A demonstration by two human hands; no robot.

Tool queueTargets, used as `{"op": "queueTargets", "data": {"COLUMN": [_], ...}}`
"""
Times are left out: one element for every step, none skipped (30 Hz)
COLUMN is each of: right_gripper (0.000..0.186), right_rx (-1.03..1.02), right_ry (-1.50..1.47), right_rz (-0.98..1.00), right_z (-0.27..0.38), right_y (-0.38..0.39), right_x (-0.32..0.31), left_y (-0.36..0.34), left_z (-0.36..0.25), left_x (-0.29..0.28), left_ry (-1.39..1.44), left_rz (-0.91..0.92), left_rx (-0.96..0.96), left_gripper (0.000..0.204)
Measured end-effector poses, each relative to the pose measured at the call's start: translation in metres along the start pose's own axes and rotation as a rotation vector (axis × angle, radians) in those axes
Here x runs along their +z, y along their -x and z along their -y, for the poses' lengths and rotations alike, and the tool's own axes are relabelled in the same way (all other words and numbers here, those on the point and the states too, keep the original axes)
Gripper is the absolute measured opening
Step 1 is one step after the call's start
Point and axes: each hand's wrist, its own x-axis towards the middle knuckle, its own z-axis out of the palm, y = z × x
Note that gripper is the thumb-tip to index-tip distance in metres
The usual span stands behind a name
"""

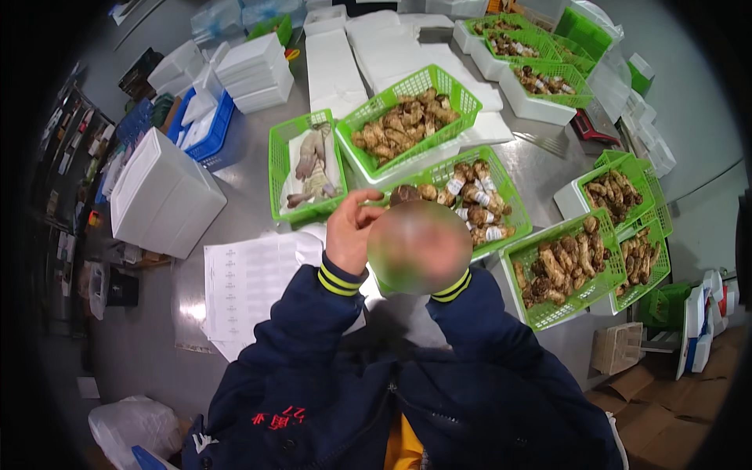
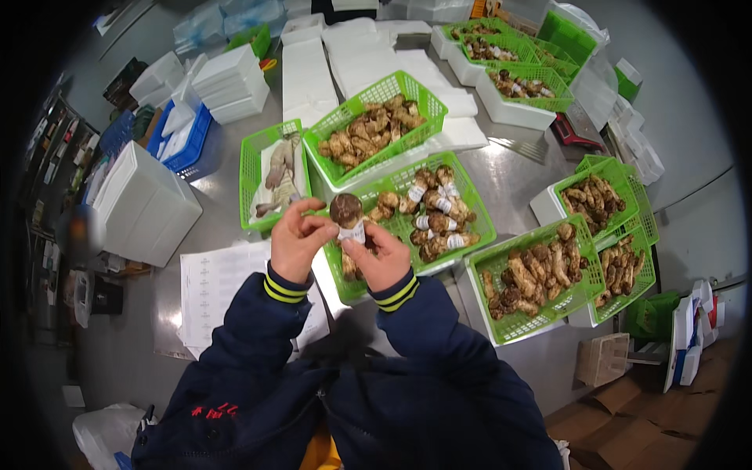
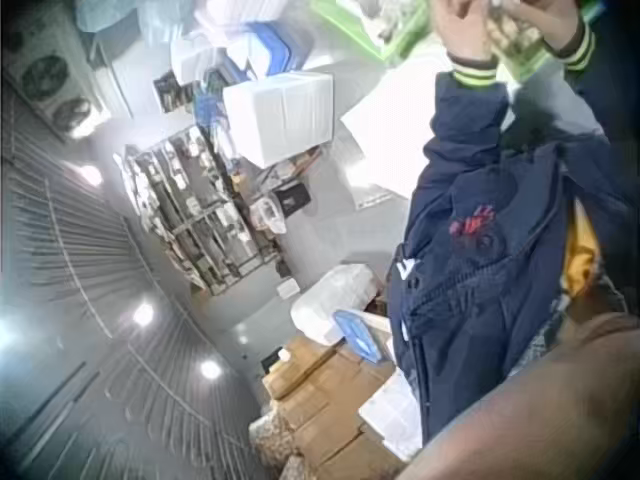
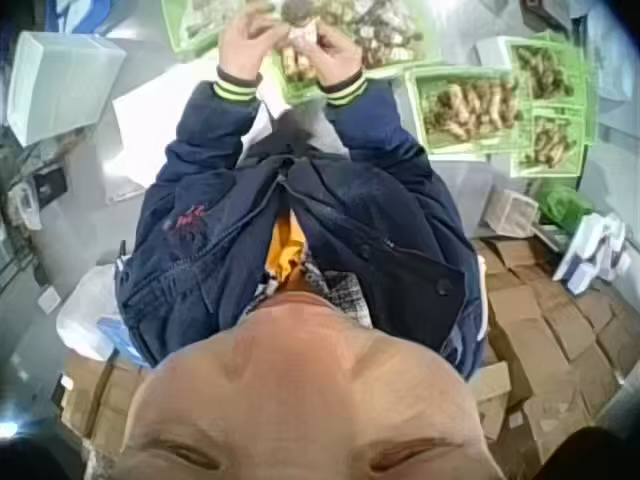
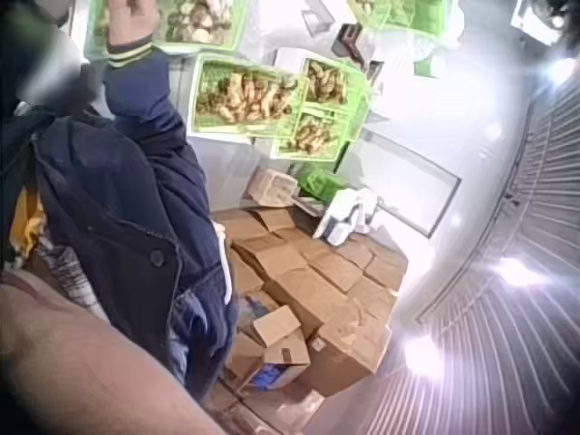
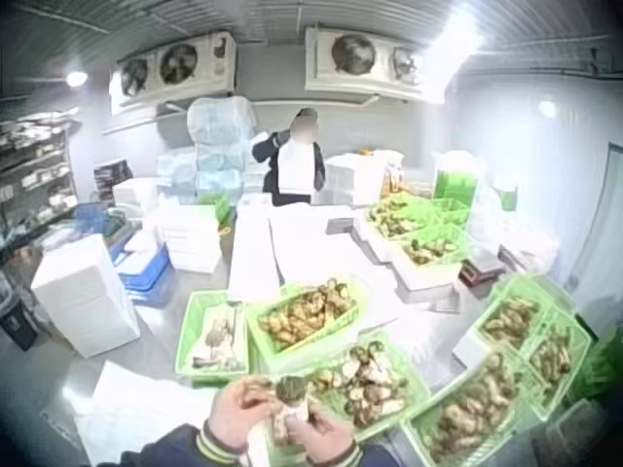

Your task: The person picks mushrooms from green baskets, wraps small paper labels around their stems, and places them back. They repeatedly flip through a stack of printed sheets on the table while handling the mushrooms.

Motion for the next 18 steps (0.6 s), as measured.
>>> {"op": "queueTargets", "data": {"right_gripper": [0.031,0.031,0.032,0.033,0.035,0.035,0.035,0.036,0.036,0.036,0.037,0.037,0.037,0.036,0.035,0.034,0.032,0.032], "right_rx": [-0.007,-0.026,-0.039,-0.051,0.021,0.031,0.038,0.044,0.05,0.052,0.054,0.056,0.028,0.028,0.032,0.038,0.05,0.047], "right_ry": [0.02,0.034,0.097,0.161,0.113,0.106,0.101,0.095,0.089,0.103,0.117,0.132,0.121,0.117,0.109,0.097,0.114,0.114], "right_rz": [0.02,0.045,0.056,0.066,0.008,0.013,0.018,0.024,0.03,0.021,0.012,0.003,-0.013,-0.012,-0.018,-0.023,-0.029,-0.012], "right_z": [0.002,0.004,0.012,0.022,0.025,0.026,0.028,0.028,0.027,0.026,0.024,0.023,0.021,0.02,0.019,0.017,0.019,0.018], "right_y": [0.001,-0.001,0.0,0.002,0.004,0.004,0.002,0.002,0.002,0.001,0.001,0.001,0.0,0.0,0.0,-0.001,-0.001,-0.002], "right_x": [0.0,0.002,0.003,0.007,0.013,0.014,0.014,0.015,0.015,0.015,0.015,0.016,0.02,0.021,0.021,0.021,0.023,0.02], "left_y": [0.003,0.003,0.003,0.003,0.003,0.003,0.002,0.002,0.004,0.004,0.005,0.007,0.008,0.009,0.009,0.009,0.01,0.01], "left_z": [0.0,0.0,-0.002,-0.001,0.001,0.002,0.0,-0.001,0.0,0.001,0.001,0.0,0.0,0.002,0.006,0.009,0.009,0.009], "left_x": [-0.002,-0.004,-0.005,-0.007,-0.009,-0.009,-0.008,-0.008,-0.007,-0.006,-0.004,-0.003,0.0,0.002,0.003,0.002,0.001,0.001], "left_ry": [0.006,0.004,0.001,0.0,-0.026,-0.03,-0.035,-0.039,-0.065,-0.09,-0.114,-0.138,-0.172,-0.113,-0.101,-0.093,-0.086,-0.079], "left_rz": [0.012,0.027,0.041,0.056,0.069,0.06,0.052,0.045,0.017,-0.013,-0.044,-0.074,-0.121,-0.145,-0.162,-0.181,-0.177,-0.173], "left_rx": [-0.016,-0.023,-0.028,-0.035,-0.01,-0.012,-0.012,-0.012,-0.003,0.012,0.027,0.042,0.064,0.108,0.117,0.124,0.124,0.124], "left_gripper": [0.038,0.037,0.036,0.035,0.034,0.034,0.035,0.035,0.035,0.034,0.034,0.034,0.032,0.03,0.031,0.031,0.031,0.03]}}
